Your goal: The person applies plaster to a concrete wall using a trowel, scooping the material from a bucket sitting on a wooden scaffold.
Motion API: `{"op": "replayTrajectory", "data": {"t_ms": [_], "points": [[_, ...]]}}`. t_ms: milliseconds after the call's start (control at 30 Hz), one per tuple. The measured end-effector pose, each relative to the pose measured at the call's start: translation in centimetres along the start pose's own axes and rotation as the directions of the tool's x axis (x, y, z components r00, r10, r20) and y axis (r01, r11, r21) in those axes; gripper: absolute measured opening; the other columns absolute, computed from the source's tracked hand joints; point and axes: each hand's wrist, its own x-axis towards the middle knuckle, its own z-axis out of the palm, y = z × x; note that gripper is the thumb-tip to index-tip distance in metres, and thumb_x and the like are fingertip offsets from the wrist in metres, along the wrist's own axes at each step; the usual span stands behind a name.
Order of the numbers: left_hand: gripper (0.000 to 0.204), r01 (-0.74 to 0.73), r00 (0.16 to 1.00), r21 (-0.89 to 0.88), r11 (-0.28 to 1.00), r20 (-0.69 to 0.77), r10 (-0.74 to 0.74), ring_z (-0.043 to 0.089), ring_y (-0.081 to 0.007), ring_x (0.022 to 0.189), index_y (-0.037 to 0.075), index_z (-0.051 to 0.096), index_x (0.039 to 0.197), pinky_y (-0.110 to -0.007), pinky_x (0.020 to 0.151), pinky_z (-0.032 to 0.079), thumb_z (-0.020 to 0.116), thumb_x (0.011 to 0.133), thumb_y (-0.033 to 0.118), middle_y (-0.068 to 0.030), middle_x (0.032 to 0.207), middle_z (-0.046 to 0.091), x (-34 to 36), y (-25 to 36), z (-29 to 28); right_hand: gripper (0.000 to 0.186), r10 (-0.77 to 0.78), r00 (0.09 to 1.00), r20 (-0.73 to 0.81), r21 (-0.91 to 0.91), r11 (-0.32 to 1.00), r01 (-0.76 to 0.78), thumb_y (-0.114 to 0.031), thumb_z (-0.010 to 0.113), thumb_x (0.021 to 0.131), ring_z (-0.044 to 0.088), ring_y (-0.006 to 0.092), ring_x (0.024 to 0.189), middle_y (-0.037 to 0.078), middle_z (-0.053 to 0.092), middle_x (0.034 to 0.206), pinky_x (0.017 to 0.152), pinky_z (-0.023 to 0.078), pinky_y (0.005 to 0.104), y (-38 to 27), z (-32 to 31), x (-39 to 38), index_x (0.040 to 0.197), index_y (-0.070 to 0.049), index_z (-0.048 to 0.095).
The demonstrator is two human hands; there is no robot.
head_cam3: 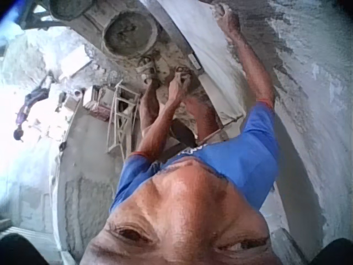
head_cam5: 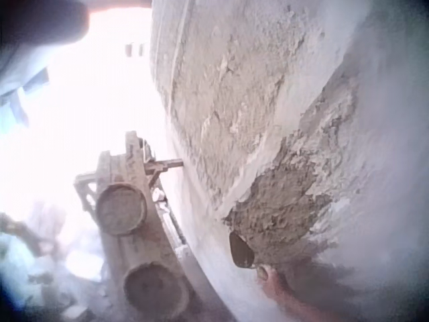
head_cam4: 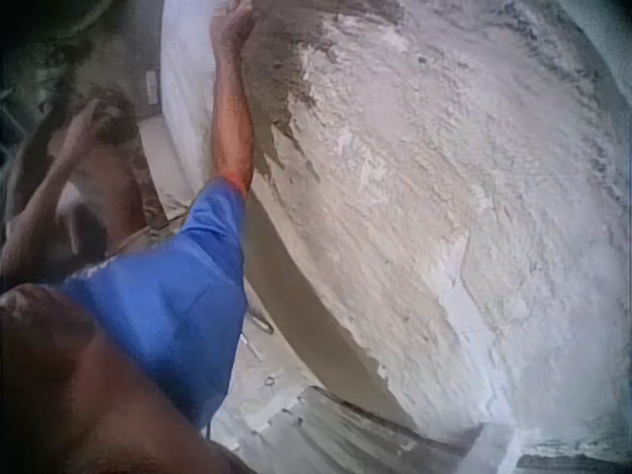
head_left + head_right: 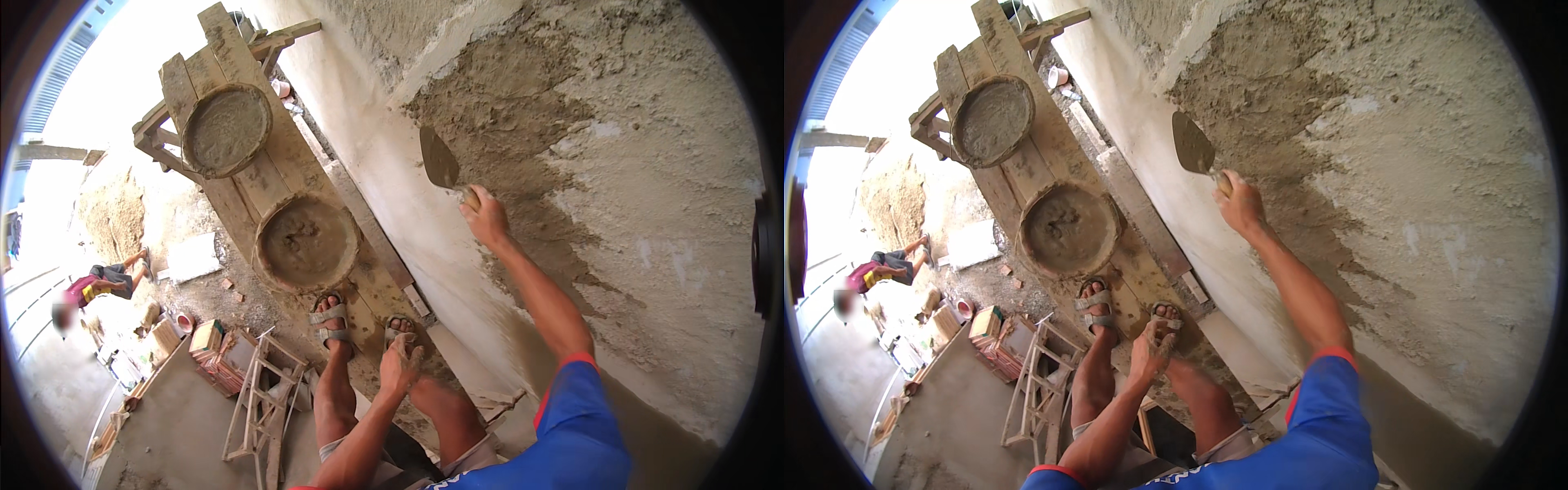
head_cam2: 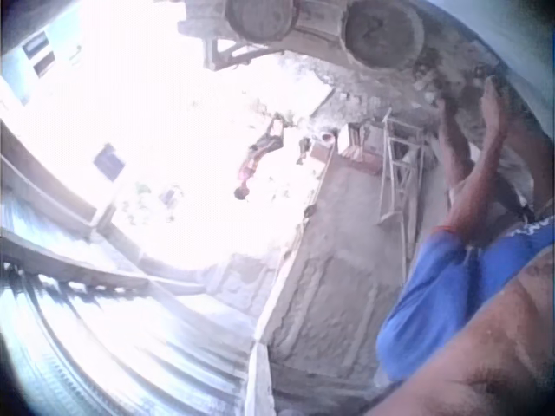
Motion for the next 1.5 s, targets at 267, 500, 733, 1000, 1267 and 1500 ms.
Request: {"op": "replayTrajectory", "data": {"t_ms": [267, 500, 733, 1000, 1267, 1500], "points": [[0.034, 0.013, 1.000, 0.085, 0.996, 0.018, -0.014, 0.063, -0.0363, 0.088, 0.006, 0.056, 0.115, -0.044, 0.077, 0.049, 0.063, 0.084, 0.021, -0.0180, 0.096, 0.065, -0.4, -0.2, -1.0, 0.047, 0.154, 0.983, -0.103, 0.066, 0.987, -0.147, -0.022, 0.066, 0.083, 0.064, 0.0398, 0.095, 0.024, 0.066, 0.100, 0.080, 0.051, 0.0446, 2.0, 4.1, 6.5, 0.125, -0.005, 0.055], [0.035, -0.072, 0.997, 0.083, 0.994, 0.025, 0.070, 0.063, -0.0364, 0.088, 0.006, 0.056, 0.115, -0.044, 0.076, 0.049, 0.063, 0.085, 0.021, -0.0187, 0.096, 0.065, -0.3, -0.7, -0.2, 0.046, 0.058, 0.973, -0.225, 0.042, 0.998, -0.049, -0.022, 0.067, 0.084, 0.066, 0.0388, 0.090, 0.024, 0.067, 0.098, 0.077, 0.052, 0.0431, 1.8, -4.2, 1.3, 0.124, -0.004, 0.056], [0.036, -0.053, 0.998, 0.092, 0.994, 0.043, 0.050, 0.062, -0.0366, 0.089, 0.006, 0.055, 0.117, -0.045, 0.076, 0.048, 0.063, 0.087, 0.023, -0.0197, 0.097, 0.063, 0.4, 1.0, 0.2, 0.045, 0.151, 0.976, -0.155, -0.150, 0.973, -0.174, -0.016, 0.066, 0.084, 0.067, 0.0367, 0.085, 0.021, 0.067, 0.099, 0.075, 0.054, 0.0414, -2.3, -15.7, -4.7, 0.127, -0.005, 0.054], [0.033, -0.125, 0.991, 0.143, 0.982, -0.038, 0.132, 0.061, -0.0385, 0.086, 0.006, 0.055, 0.113, -0.046, 0.073, 0.047, 0.062, 0.087, 0.026, -0.0194, 0.091, 0.062, 1.8, -0.3, 1.5, 0.049, -0.272, 0.962, 0.029, -0.220, 0.937, 0.272, -0.015, 0.069, 0.081, 0.066, 0.0324, 0.091, 0.019, 0.065, 0.102, 0.078, 0.055, 0.0400, -14.4, -25.4, -9.6, 0.126, -0.006, 0.053], [0.036, -0.063, 0.996, 0.182, 0.981, -0.052, 0.074, 0.061, -0.0386, 0.094, 0.006, 0.056, 0.114, -0.046, 0.076, 0.048, 0.062, 0.086, 0.028, -0.0212, 0.098, 0.065, 2.6, 1.7, 0.3, 0.045, -0.387, 0.793, 0.470, 0.458, 0.875, 0.156, -0.017, 0.072, 0.080, 0.065, 0.0250, 0.076, 0.009, 0.069, 0.089, 0.068, 0.053, 0.0339, -17.5, -28.9, -7.1, 0.123, -0.007, 0.061], [0.035, 0.007, 0.996, 0.143, 0.990, -0.087, 0.005, 0.060, -0.0409, 0.098, 0.006, 0.056, 0.113, -0.049, 0.081, 0.048, 0.060, 0.087, 0.030, -0.0227, 0.103, 0.064, 0.9, 1.0, 0.9, 0.052, -0.040, 0.898, -0.437, -0.004, 0.999, 0.043, -0.026, 0.059, 0.091, 0.063, 0.0204, 0.091, 0.019, 0.062, 0.110, 0.070, 0.054, 0.0251, -13.3, -35.0, -3.5, 0.136, -0.003, 0.048]]}}
